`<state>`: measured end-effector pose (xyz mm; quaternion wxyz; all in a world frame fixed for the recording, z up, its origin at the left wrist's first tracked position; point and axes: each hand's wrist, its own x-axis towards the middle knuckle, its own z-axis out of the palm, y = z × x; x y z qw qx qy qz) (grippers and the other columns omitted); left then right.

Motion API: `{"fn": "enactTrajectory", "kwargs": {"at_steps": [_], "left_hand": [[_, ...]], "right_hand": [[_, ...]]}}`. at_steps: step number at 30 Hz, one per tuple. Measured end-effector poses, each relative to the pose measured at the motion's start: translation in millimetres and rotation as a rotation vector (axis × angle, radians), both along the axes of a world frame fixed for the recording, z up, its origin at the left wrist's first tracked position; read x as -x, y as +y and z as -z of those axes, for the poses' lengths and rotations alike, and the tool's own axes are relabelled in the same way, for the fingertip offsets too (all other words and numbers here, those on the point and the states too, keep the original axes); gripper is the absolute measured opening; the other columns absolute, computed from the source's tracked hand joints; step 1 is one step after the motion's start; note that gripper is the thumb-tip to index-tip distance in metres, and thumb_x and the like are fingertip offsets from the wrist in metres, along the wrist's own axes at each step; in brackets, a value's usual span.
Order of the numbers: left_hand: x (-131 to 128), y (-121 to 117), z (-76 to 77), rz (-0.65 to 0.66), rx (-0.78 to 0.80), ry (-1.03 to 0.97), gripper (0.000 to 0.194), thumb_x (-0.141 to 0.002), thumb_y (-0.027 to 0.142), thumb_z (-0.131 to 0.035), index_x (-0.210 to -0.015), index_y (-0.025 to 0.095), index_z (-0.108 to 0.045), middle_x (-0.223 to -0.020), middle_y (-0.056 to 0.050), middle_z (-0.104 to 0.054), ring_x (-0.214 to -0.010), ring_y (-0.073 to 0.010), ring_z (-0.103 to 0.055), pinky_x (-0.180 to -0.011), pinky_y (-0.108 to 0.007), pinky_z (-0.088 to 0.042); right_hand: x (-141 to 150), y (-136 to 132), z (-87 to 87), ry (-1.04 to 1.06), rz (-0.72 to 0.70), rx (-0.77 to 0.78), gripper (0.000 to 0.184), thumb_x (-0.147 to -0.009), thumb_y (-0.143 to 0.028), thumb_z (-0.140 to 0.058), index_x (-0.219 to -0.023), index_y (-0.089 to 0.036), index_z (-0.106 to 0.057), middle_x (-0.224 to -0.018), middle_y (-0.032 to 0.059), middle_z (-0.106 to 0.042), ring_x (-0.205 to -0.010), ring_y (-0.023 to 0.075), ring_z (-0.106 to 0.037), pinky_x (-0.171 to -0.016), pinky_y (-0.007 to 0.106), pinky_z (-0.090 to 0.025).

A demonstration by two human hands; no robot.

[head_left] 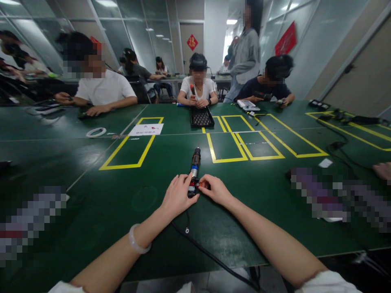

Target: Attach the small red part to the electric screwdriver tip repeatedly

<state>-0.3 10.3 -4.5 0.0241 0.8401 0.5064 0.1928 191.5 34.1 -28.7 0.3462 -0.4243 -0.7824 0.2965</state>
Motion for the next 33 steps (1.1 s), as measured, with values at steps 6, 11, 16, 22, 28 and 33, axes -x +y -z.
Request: {"fn": "enactTrajectory", "kwargs": {"at_steps": [6, 11, 16, 22, 28, 33], "left_hand": [[0, 0, -0.9, -0.005, -0.012, 0.025, 0.068, -0.077, 0.044, -0.060, -0.138, 0.021, -0.040, -0.114, -0.011, -0.053, -0.113, -0.0292, -0.050, -0.103, -0.046, -0.038], [0, -1, -0.7, -0.004, -0.012, 0.048, 0.068, -0.078, 0.047, -0.060, -0.138, 0.021, -0.040, -0.115, -0.011, -0.053, -0.113, -0.0292, -0.050, -0.103, -0.046, -0.037], [0, -2, -1.1, -0.022, -0.022, 0.057, 0.070, -0.079, 0.051, -0.058, -0.140, 0.023, -0.037, -0.117, -0.011, -0.052, -0.111, -0.0288, -0.051, -0.099, -0.043, -0.040], [-5, -1, -5.0, -0.113, 0.010, 0.129, 0.067, -0.085, 0.055, -0.048, -0.142, 0.023, -0.034, -0.114, -0.011, -0.051, -0.095, -0.0244, -0.055, -0.079, -0.035, -0.045], [-4, 4, -7.8, -0.189, 0.015, 0.240, 0.062, -0.088, 0.052, -0.045, -0.142, 0.023, -0.033, -0.110, -0.010, -0.051, -0.091, -0.0226, -0.054, -0.073, -0.031, -0.043], [0, 6, -8.3, -0.187, 0.005, 0.289, 0.061, -0.089, 0.051, -0.044, -0.142, 0.023, -0.034, -0.112, -0.010, -0.050, -0.095, -0.0236, -0.052, -0.074, -0.031, -0.042]], "right_hand": [[1, 1, 0.5, 0.063, -0.020, 0.038, 0.011, -0.081, -0.017, -0.063, -0.090, -0.019, -0.057, -0.073, -0.0021, -0.059, -0.064, 0.0126, -0.054, -0.062, 0.024, -0.043], [0, -1, -1.4, 0.078, -0.041, 0.025, 0.005, -0.085, -0.021, -0.060, -0.088, -0.019, -0.058, -0.077, -0.0004, -0.060, -0.066, 0.0131, -0.055, -0.064, 0.024, -0.044], [0, -4, -8.9, 0.069, -0.011, -0.048, 0.003, -0.085, -0.019, -0.059, -0.083, -0.017, -0.061, -0.077, 0.0014, -0.059, -0.068, 0.0136, -0.056, -0.064, 0.024, -0.044], [-1, -5, -9.5, 0.039, -0.001, -0.036, 0.010, -0.086, -0.018, -0.059, -0.088, -0.016, -0.068, -0.080, 0.0037, -0.065, -0.069, 0.0138, -0.059, -0.066, 0.024, -0.045], [0, -7, -7.9, 0.068, -0.096, -0.015, 0.019, -0.086, -0.019, -0.059, -0.102, -0.016, -0.069, -0.090, 0.0056, -0.067, -0.076, 0.0144, -0.063, -0.073, 0.026, -0.049], [-1, -9, -10.6, 0.069, -0.158, -0.019, 0.026, -0.084, -0.013, -0.058, -0.108, -0.018, -0.066, -0.094, 0.0048, -0.066, -0.081, 0.0144, -0.063, -0.078, 0.027, -0.050]]}}
